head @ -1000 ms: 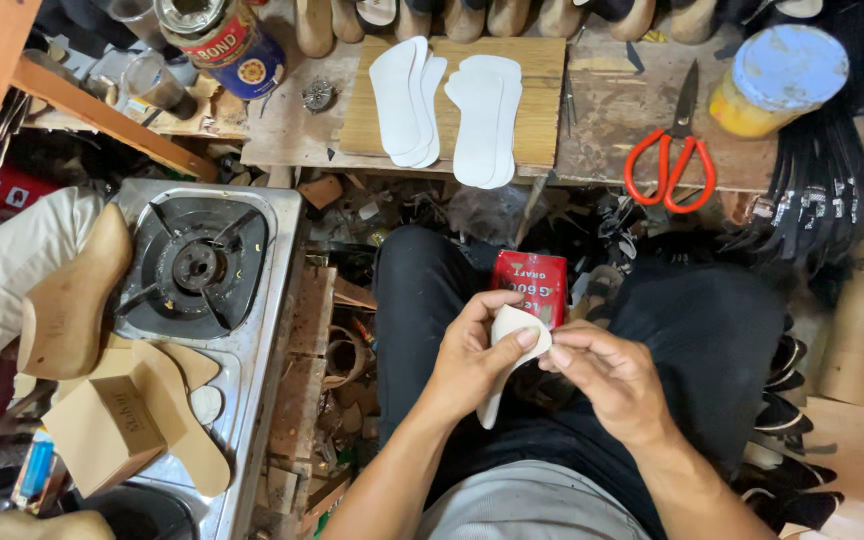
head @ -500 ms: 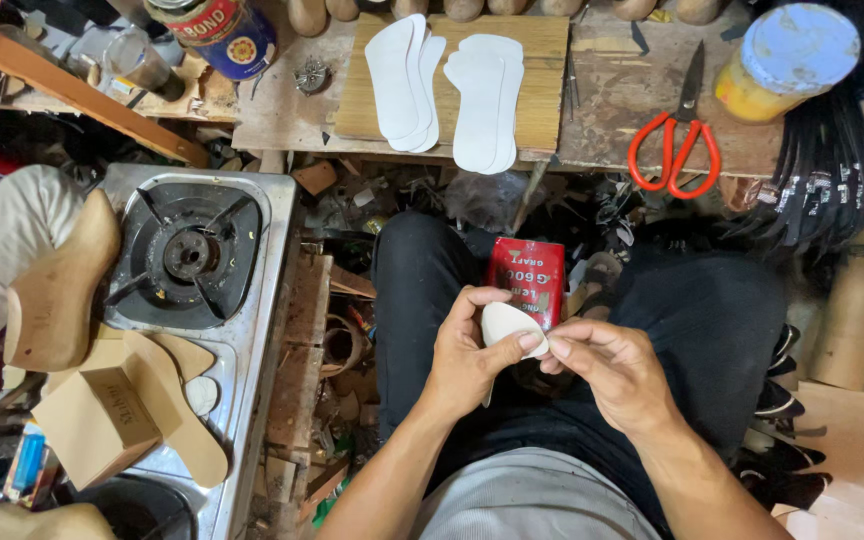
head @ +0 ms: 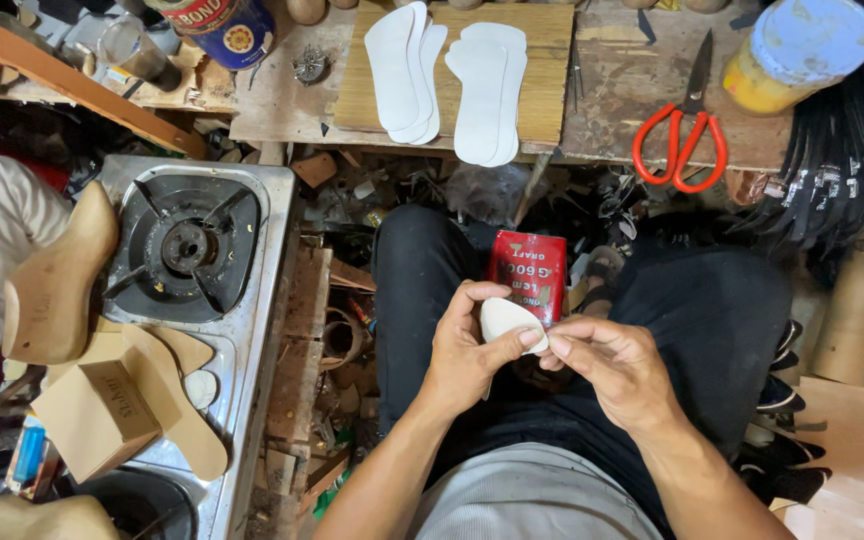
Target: The person sits on the floor and peels the protective backing off several white shoe insoles one by one. They place the peeled insoles on a wooden board and continue peeling more insoles from a stack.
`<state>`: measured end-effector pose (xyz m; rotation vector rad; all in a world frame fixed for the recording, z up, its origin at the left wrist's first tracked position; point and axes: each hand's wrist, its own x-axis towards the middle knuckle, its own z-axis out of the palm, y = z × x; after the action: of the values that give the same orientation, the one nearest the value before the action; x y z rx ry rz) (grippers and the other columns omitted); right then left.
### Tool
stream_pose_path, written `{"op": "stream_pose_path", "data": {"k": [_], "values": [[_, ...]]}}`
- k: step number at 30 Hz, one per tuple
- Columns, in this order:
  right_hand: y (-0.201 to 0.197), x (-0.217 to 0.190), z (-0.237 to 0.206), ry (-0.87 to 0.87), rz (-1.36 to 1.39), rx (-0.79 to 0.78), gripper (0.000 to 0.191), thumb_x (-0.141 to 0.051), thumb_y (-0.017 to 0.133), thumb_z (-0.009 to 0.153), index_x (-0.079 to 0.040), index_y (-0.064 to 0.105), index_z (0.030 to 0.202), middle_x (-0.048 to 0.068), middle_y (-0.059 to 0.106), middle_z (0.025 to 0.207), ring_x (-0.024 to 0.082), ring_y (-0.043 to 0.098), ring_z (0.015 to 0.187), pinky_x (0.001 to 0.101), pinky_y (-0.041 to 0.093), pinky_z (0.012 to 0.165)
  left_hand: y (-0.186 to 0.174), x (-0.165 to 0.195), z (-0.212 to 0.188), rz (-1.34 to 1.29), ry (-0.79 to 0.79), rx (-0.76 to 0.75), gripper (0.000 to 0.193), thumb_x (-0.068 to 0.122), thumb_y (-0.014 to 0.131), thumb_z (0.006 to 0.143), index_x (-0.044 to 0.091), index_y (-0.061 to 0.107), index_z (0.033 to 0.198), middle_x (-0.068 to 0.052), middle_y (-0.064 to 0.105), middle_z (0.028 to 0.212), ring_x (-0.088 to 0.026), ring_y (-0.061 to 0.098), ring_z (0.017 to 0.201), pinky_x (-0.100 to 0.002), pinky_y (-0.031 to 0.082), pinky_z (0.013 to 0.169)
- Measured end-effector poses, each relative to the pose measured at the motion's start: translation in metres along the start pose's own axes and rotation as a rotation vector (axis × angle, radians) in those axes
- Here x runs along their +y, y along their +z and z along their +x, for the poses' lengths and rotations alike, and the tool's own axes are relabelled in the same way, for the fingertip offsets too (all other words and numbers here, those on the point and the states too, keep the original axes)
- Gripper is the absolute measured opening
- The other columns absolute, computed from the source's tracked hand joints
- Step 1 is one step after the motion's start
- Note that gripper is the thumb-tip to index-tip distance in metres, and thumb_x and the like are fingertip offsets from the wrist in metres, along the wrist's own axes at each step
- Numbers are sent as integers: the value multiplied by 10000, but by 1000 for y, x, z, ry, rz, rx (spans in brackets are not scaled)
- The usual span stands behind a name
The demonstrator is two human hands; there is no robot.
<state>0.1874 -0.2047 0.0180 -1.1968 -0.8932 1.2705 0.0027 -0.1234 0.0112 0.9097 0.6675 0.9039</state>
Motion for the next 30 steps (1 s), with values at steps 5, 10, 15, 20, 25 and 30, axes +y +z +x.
{"op": "stream_pose_path", "data": {"k": [5, 10, 15, 20, 25, 30], "values": [[1, -2, -2, 1, 28, 0, 162, -32, 659, 958, 56, 755, 1055, 132, 776, 966, 181, 730, 839, 312, 590, 774, 0, 0, 0, -2, -2, 3, 501, 44, 844, 831, 56, 536, 1225, -78, 673, 1062, -152, 660, 984, -313, 567, 855], [-2, -1, -2, 1, -11, 2, 158, -35, 668, 958, 53, 758, 1053, 131, 779, 959, 180, 731, 838, 313, 593, 776, 2, 0, -1, 37, 12, 8, 498, 42, 844, 834, 58, 535, 1224, -77, 675, 1067, -150, 660, 990, -311, 566, 865], [-4, 0, -3, -6, -32, 3, 153, -49, 679, 954, 40, 757, 1050, 124, 781, 953, 172, 738, 831, 305, 599, 766, 4, 1, -2, 77, 16, 11, 495, 34, 841, 838, 57, 532, 1224, -75, 670, 1059, -142, 655, 978, -303, 563, 852], [-5, 1, -4, -17, -55, 9, 144, -43, 698, 941, 44, 757, 1039, 130, 779, 947, 174, 741, 828, 306, 606, 769, 5, 1, -2, 60, -2, 7, 489, 31, 826, 849, 58, 507, 1219, -76, 686, 1036, -139, 669, 951, -296, 572, 831], [-7, 1, -3, -15, -84, 0, 150, -29, 704, 918, 43, 753, 1041, 131, 782, 948, 176, 753, 828, 309, 618, 782, 4, 0, -2, 55, -8, 7, 477, 32, 822, 855, 53, 500, 1207, -80, 693, 1029, -140, 678, 936, -294, 582, 820], [-7, 2, -1, -21, -191, 25, 142, -31, 696, 923, 41, 756, 1029, 120, 794, 919, 165, 768, 795, 301, 631, 745, 4, -3, -1, 93, -16, 14, 477, 36, 829, 846, 52, 502, 1192, -78, 690, 1023, -130, 675, 927, -287, 586, 805]]}}
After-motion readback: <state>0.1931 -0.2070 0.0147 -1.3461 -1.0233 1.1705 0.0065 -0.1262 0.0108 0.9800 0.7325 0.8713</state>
